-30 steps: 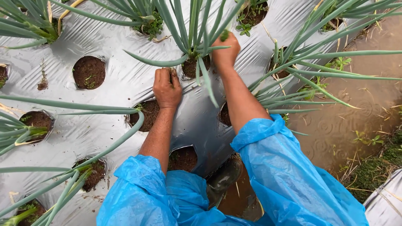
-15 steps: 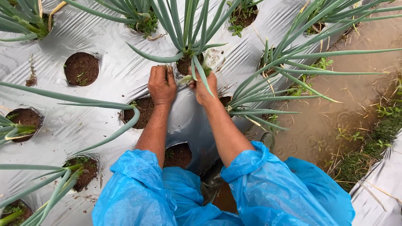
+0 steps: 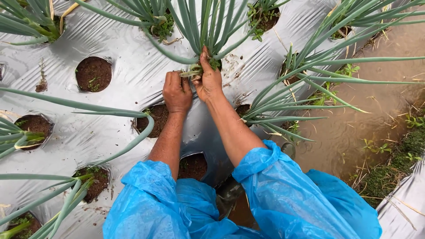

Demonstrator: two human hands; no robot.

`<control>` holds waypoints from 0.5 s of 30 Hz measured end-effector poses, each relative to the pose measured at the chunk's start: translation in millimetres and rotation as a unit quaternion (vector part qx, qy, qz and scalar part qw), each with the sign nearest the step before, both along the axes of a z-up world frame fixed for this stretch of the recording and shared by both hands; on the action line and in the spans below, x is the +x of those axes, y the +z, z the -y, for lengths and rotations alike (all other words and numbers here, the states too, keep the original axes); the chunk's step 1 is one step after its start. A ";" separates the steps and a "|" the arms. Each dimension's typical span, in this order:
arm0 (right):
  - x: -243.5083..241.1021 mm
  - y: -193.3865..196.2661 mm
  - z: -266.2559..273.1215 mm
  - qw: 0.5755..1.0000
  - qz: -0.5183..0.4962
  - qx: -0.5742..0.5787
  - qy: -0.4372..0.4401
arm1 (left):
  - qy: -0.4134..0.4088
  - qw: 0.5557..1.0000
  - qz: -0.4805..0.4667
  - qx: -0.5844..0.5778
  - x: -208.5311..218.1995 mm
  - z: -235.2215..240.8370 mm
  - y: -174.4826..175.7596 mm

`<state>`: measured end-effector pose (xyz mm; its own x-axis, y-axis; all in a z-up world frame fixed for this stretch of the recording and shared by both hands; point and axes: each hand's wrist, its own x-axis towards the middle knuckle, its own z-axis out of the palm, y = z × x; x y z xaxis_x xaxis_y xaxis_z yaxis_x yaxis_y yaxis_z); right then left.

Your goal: The person is weeding around onion plants growing in a hydroponic or raised bed system covered with white plastic mulch. They use their hands to pull small weeds from the soil around the base of the onion plants and from the muddy ground between the beds.

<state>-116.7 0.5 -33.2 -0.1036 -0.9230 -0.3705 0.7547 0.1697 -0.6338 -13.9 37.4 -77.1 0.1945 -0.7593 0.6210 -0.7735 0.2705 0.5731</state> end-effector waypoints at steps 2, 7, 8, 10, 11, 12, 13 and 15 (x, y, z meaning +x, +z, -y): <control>1.0 3.0 7.8 1.000 -0.012 0.005 0.008 | 0.001 1.000 0.004 0.001 0.2 0.0 1.5; -6.8 4.8 17.8 0.994 -0.072 0.077 -0.012 | -0.007 1.000 -0.010 0.004 -2.2 -2.6 6.0; -6.8 4.5 16.2 0.994 -0.071 0.077 -0.012 | -0.007 1.000 -0.009 0.004 -2.7 -3.7 9.5; -7.3 3.9 12.6 0.993 -0.070 0.081 -0.047 | 0.001 1.000 -0.005 -0.004 -4.4 -6.3 16.1; -6.3 2.1 14.1 0.993 -0.069 0.081 -0.048 | 0.001 1.000 -0.005 -0.004 -3.3 -5.4 11.9; -5.0 0.4 15.7 0.991 -0.087 0.083 -0.057 | -0.002 1.000 -0.004 -0.003 -1.8 -4.3 7.8; -3.7 -1.2 17.3 0.989 -0.105 0.084 -0.067 | -0.004 1.000 -0.002 -0.002 -0.2 -3.2 3.8; -1.5 -11.7 19.6 0.985 -0.120 0.097 -0.079 | -0.010 1.000 0.005 -0.004 0.6 -0.8 2.3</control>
